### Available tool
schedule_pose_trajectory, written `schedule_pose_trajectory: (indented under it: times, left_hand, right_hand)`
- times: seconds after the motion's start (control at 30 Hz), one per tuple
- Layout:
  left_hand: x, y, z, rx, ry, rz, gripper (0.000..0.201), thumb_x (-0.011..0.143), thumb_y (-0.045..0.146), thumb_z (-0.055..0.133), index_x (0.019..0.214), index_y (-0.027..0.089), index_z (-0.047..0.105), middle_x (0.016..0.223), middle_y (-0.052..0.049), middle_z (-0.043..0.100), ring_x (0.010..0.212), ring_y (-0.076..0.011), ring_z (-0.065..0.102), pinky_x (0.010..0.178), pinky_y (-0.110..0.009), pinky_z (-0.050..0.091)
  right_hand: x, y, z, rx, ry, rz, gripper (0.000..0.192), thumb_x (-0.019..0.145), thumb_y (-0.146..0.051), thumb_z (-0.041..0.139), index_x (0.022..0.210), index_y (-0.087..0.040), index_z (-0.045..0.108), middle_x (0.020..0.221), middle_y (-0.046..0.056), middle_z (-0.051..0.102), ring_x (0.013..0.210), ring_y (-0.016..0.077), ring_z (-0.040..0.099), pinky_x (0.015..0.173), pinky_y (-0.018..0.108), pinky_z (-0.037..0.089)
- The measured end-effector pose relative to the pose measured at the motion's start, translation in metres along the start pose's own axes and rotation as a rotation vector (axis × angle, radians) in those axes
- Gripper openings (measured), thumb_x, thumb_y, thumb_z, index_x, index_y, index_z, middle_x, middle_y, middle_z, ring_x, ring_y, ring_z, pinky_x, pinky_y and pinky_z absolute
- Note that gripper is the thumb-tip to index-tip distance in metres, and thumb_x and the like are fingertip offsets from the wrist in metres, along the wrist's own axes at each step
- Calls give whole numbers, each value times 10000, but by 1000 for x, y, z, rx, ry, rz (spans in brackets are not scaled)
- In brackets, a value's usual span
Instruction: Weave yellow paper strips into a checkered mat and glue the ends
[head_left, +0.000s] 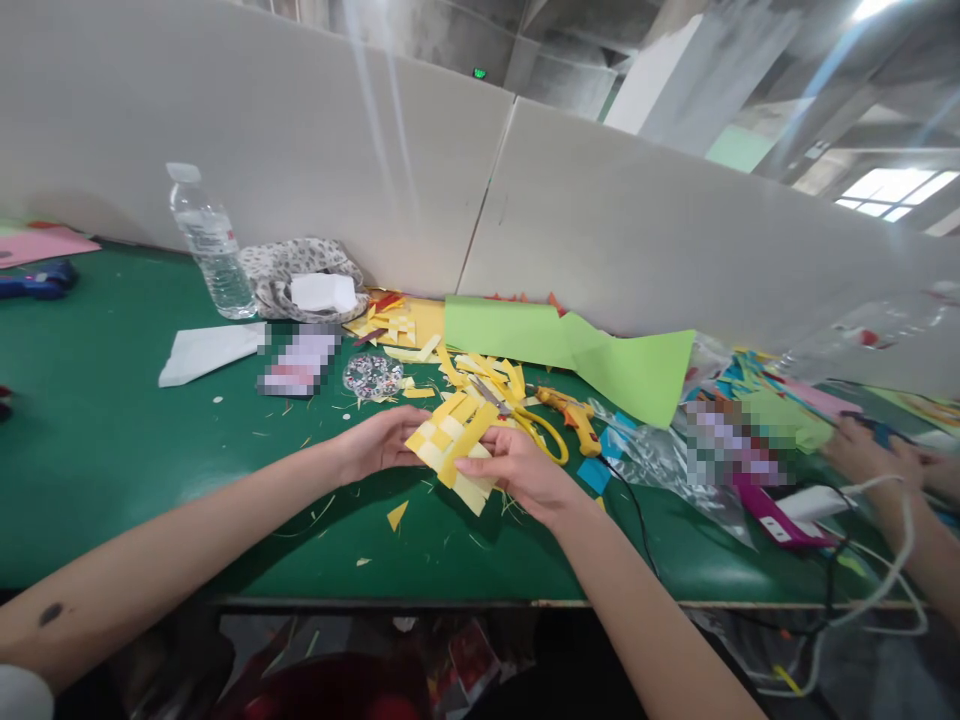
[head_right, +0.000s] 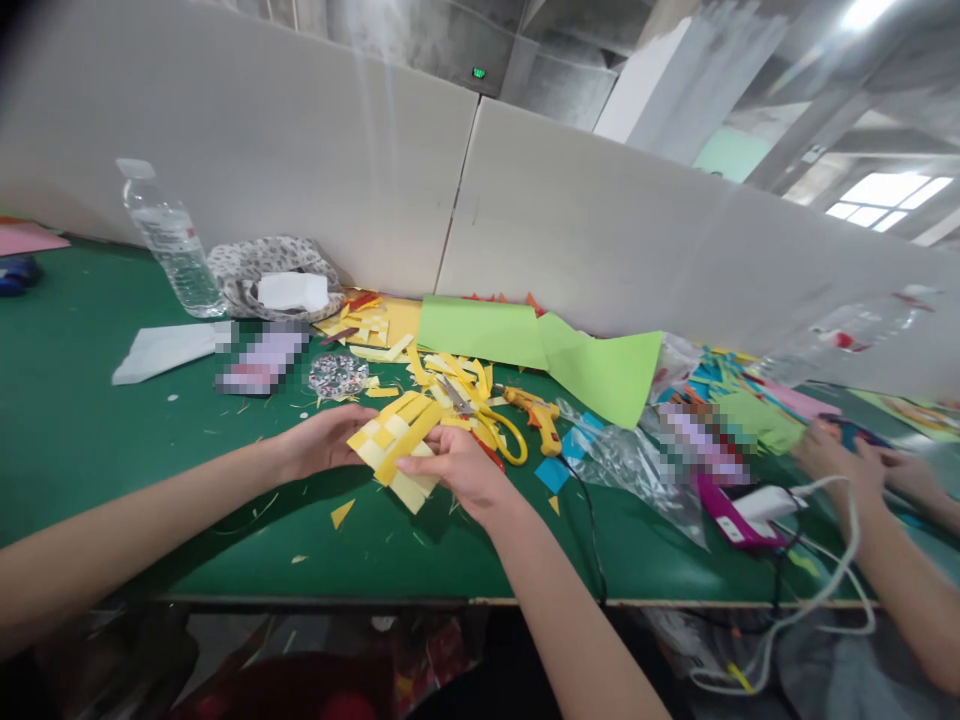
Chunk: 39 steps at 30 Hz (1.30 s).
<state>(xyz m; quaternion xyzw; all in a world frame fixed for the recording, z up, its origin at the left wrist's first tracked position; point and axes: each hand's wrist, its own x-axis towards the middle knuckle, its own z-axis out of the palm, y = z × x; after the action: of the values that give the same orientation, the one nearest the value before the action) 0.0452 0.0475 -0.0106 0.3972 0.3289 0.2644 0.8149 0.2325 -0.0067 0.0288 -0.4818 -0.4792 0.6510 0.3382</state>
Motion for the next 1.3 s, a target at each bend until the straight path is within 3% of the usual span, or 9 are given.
schedule_pose_trajectory:
  times: [0.07, 0.13, 0.43, 0.6, 0.8, 0.9, 1.07, 1.2, 1.3]
  left_hand:
    - [-2, -1, 3, 0, -75, -93, 296, 764, 313, 587, 994, 131, 624, 1031, -104, 651, 848, -163, 623, 792, -269, 489]
    - [-6, -2, 7, 49, -91, -99, 303, 743, 310, 629, 987, 130, 633, 1009, -107, 659, 833, -157, 628, 780, -258, 497]
    - [-3, -9, 5, 226, -33, -3, 302, 690, 292, 688, 959, 157, 666, 933, -82, 693, 784, -148, 641, 698, -239, 519]
    - [-2, -11, 5, 236, -5, -18, 278, 667, 302, 705, 909, 166, 686, 892, -67, 702, 757, -139, 641, 681, -227, 512]
    - [-3, -13, 8, 265, 20, -7, 266, 660, 315, 710, 889, 180, 692, 821, -43, 708, 702, -130, 634, 649, -223, 499]
    - [0, -14, 6, 232, 52, 29, 258, 675, 313, 699, 890, 170, 686, 813, -49, 706, 716, -138, 635, 664, -234, 500]
    - [2, -11, 2, 133, 158, 104, 253, 691, 310, 688, 894, 162, 660, 881, -61, 696, 773, -152, 633, 718, -256, 497]
    - [0, -11, 6, 216, 107, 168, 277, 718, 342, 656, 930, 165, 651, 855, -52, 692, 765, -160, 628, 719, -268, 486]
    - [-1, -14, 8, 329, 7, 251, 271, 733, 342, 636, 931, 158, 661, 799, -29, 687, 730, -147, 613, 694, -244, 463]
  right_hand:
    - [0, 1, -1, -42, -8, -36, 440, 548, -239, 753, 965, -158, 637, 971, 60, 677, 847, 168, 636, 838, 337, 473]
    - [1, 2, -2, -71, -11, -59, 481, 547, -232, 753, 1003, -163, 616, 989, 60, 670, 862, 171, 632, 847, 343, 468]
    - [4, 12, 0, -195, -13, -36, 634, 596, -218, 717, 1172, -188, 454, 864, 45, 676, 739, 189, 645, 652, 317, 506]
    - [7, 16, -2, -332, 53, -31, 598, 596, -232, 710, 1133, -185, 452, 801, 32, 662, 657, 168, 622, 525, 248, 461]
    - [7, 19, 0, -468, 74, -41, 542, 642, -263, 672, 1125, -191, 439, 738, 14, 648, 613, 160, 604, 489, 229, 409]
    - [6, 19, 2, -576, 207, -117, 443, 680, -362, 645, 1063, -212, 482, 778, 29, 653, 632, 169, 607, 532, 260, 424]
    - [5, 13, 2, -738, 524, -389, 266, 784, -458, 509, 877, -217, 572, 914, 63, 640, 880, 211, 591, 737, 341, 451]
    - [5, 11, 4, -840, 528, -557, 270, 836, -414, 458, 985, -233, 592, 1070, 69, 612, 1056, 225, 516, 907, 399, 383]
    - [7, 15, 9, -910, 541, -645, 291, 783, -412, 543, 978, -201, 589, 1066, 87, 611, 1045, 243, 520, 895, 409, 397]
